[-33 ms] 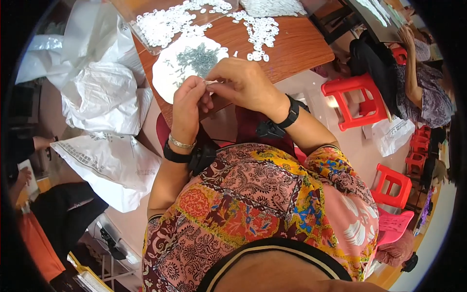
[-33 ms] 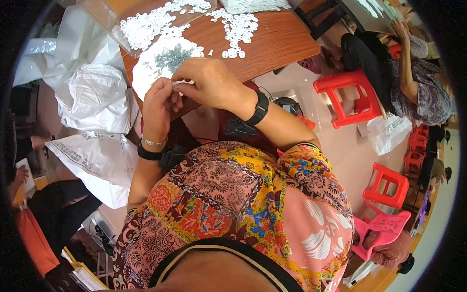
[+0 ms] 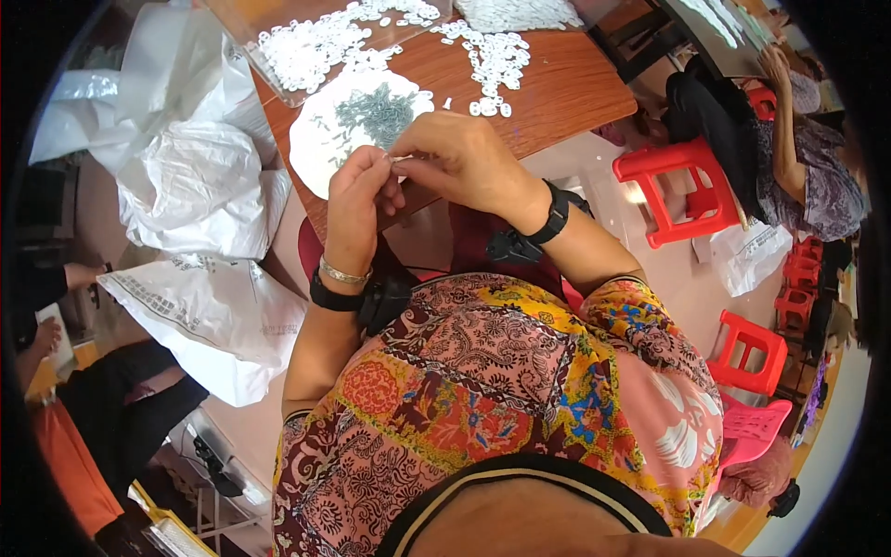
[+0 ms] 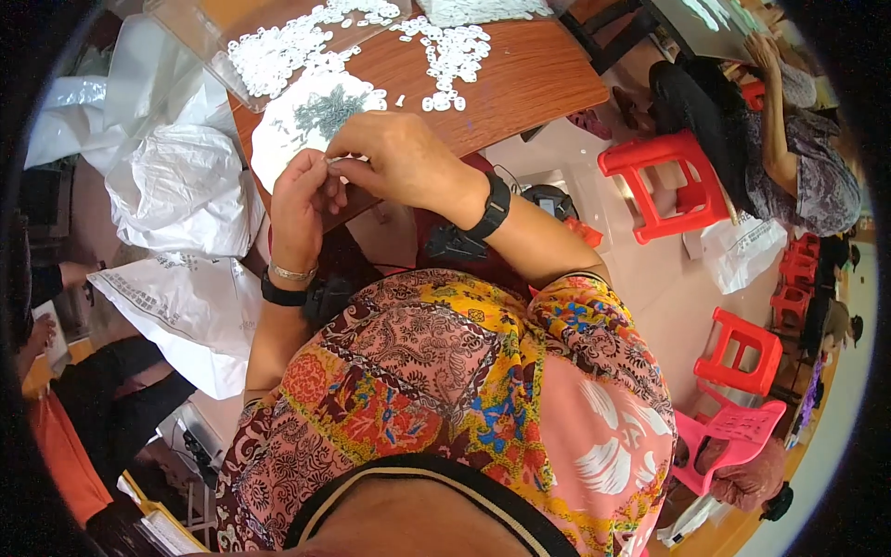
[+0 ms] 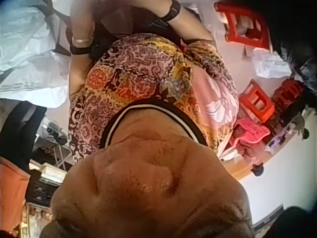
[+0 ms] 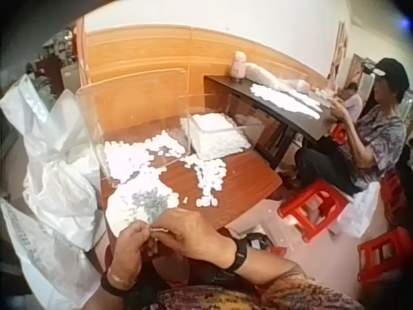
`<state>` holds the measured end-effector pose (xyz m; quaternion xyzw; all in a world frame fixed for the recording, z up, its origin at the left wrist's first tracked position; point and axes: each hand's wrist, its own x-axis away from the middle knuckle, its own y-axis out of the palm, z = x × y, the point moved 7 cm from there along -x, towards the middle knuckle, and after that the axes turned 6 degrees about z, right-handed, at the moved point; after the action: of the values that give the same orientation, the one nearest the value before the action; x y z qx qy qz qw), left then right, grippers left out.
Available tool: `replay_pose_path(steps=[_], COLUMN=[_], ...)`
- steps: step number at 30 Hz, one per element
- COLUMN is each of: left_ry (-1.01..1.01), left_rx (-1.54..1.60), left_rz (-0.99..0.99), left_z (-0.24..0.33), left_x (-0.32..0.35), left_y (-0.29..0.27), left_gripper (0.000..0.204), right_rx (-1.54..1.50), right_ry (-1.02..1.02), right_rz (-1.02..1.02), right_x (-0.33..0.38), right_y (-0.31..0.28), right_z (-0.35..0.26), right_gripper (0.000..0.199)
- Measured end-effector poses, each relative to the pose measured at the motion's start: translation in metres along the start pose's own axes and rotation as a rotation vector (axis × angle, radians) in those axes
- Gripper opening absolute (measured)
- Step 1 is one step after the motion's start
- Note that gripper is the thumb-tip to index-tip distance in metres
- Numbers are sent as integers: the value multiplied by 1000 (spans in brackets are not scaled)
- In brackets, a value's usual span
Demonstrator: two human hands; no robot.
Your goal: Manually assembling small white plastic components by inserting tiny metal pins or parts into them.
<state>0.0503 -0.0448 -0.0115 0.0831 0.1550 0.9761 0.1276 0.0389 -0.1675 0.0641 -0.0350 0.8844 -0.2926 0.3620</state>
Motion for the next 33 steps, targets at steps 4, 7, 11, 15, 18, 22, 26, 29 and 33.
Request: replay_pose_path(steps=[4,7,11,15,18,22,26,29,33], left_ry=[-15,3,26,52,58,34,38,41,22], left_rx=[-100,-82,12,-23,-23,26,0,81,86], left_rz=[-24,0,47,65,42,37,50,124,122], left_z=[1,1,11,16,15,10,10,12,8], left_x=[-1,1,2,1,0,-2,-2,-1,-1], left_y=[-6,-15,-20,-25,-29,-29,-28,-28,-32], left_gripper=[14,16,13,13,12,12,12,11,11], right_rx=[22,89,522,626,461,509,460,429,512], right_ry=[-31,-43,161,321,347,319,357,312,134], right_rz=[-41,-7,-27,-198,-301,-326,-289,-317,-277], right_x=[0,-7,-24,-19,-7,7,8,-4,-52], right_y=[1,-9,-51,-76,-71,-60,-55,-46,-32], right_z=[-1,17,96,143,142,130,128,124,113], right_gripper=[13,11,19,18,17,19,21,20,19])
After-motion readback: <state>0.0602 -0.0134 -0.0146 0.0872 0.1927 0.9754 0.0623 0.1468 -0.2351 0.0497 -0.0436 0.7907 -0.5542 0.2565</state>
